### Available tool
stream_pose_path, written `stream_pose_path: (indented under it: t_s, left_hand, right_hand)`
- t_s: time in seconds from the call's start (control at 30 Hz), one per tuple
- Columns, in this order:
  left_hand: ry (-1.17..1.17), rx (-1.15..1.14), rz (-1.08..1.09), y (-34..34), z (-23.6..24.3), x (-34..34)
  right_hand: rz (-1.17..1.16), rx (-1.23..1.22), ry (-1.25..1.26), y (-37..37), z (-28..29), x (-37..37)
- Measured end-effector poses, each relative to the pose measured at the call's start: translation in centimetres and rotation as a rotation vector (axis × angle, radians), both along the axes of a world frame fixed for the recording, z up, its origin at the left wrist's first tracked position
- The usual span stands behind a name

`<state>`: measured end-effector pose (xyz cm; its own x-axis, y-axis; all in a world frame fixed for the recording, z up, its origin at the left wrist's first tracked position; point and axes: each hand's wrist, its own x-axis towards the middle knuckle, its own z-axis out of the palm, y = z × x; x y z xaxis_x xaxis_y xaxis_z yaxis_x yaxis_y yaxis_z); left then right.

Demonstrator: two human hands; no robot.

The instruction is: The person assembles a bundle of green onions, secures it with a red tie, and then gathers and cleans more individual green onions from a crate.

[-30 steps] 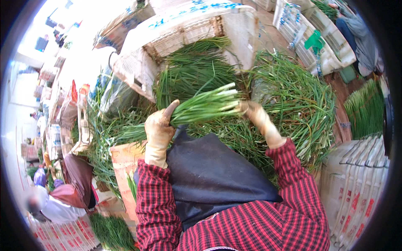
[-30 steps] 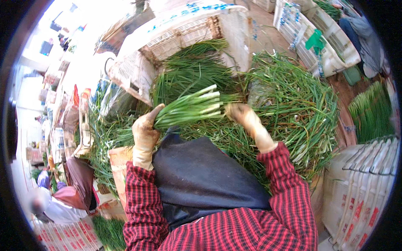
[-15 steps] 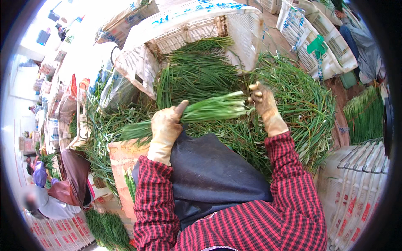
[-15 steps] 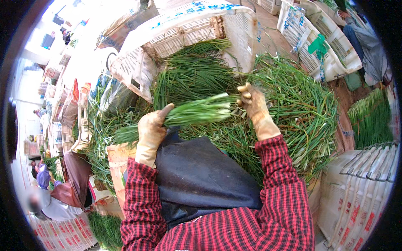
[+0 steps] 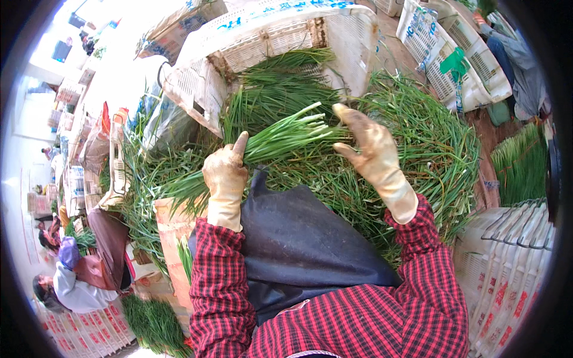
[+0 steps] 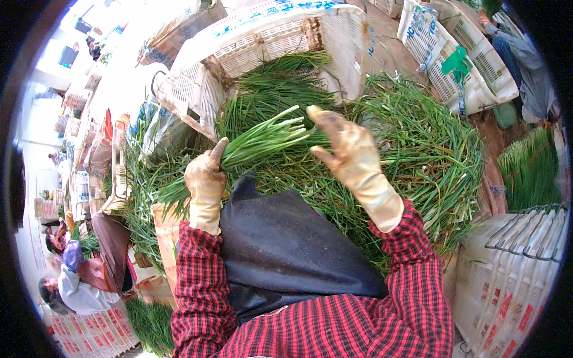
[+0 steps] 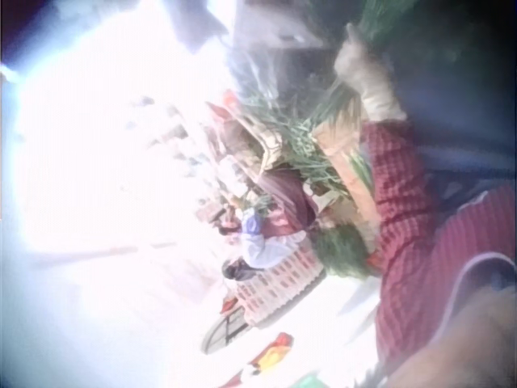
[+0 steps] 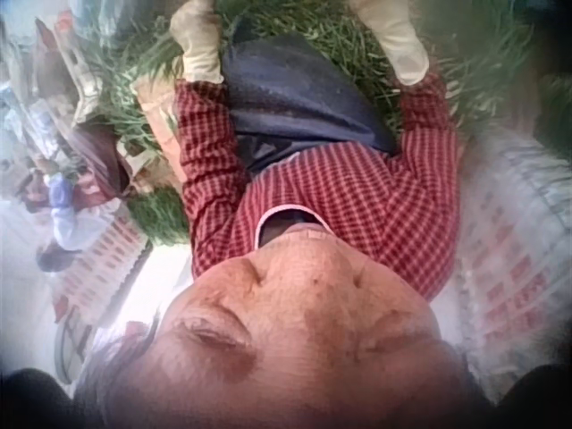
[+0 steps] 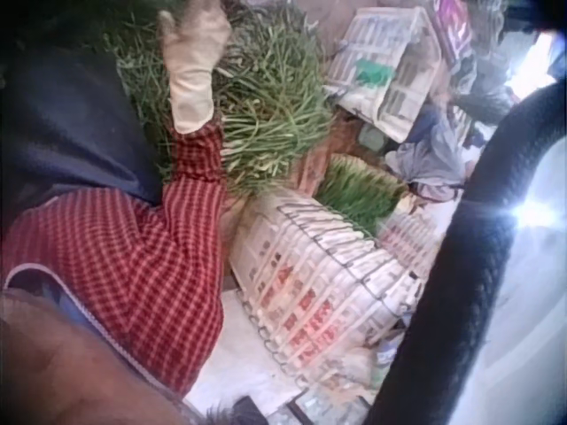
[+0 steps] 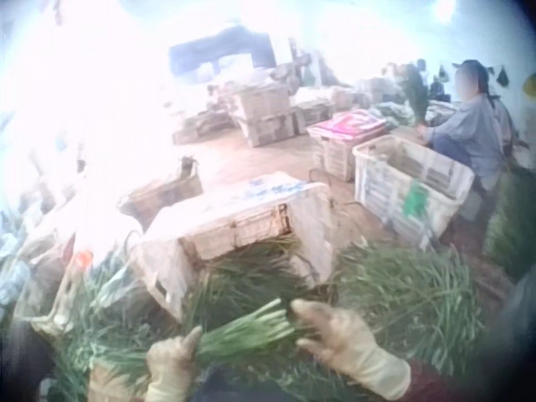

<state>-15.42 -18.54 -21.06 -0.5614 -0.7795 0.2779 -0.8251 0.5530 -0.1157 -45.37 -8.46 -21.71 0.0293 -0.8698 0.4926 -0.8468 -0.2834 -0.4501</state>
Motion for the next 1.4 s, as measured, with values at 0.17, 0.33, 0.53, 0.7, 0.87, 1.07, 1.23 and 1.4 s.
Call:
stream_pose_path:
  t_s: [0.17, 0.33, 0.53, 0.7, 0.87, 1.07, 1.23, 1.4]
  left_hand:
    - [0.001, -0.008, -0.053, -0.1, 0.2, -0.8]
    - [0.138, 0.042, -0.062, 0.1, 0.4, -0.7]
    - [0.947, 0.693, 0.317, -0.4, 2.1, -1.8]
    - [1.365, 1.181, 0.302, -0.6, 1.6, 0.2]
    - [1.32, 1.218, 0.35, -0.3, 2.0, -0.5]
    - [1.24, 1.171, 0.373, -0.1, 2.2, -1.5]
    - [1.161, 1.191, 0.334, -0.2, 0.8, -2.1]
    - [1.18, 1.187, 0.369, -0.4, 0.7, -0.7]
  right_hand:
    - [-0.086, -0.089, 0.408, -1.0, -2.4, 1.3]
    - [-0.186, -0.099, 0.23, 1.5, -4.1, -0.4]
    - [-0.345, 0.59, -0.404, 7.5, -13.1, -3.1]
    - [-0.123, 1.204, 0.237, 7.4, -12.2, 1.6]
    - [-0.123, 0.223, -0.456, 2.4, -4.0, 0.9]
    - [0.02, 0.374, -0.833, -2.8, 4.3, 5.0]
    - [-0.006, 0.382, -0.33, -5.9, 2.3, 8.3]
    - [0.77, 1.155, -0.528, -0.6, 6.5, 10.9]
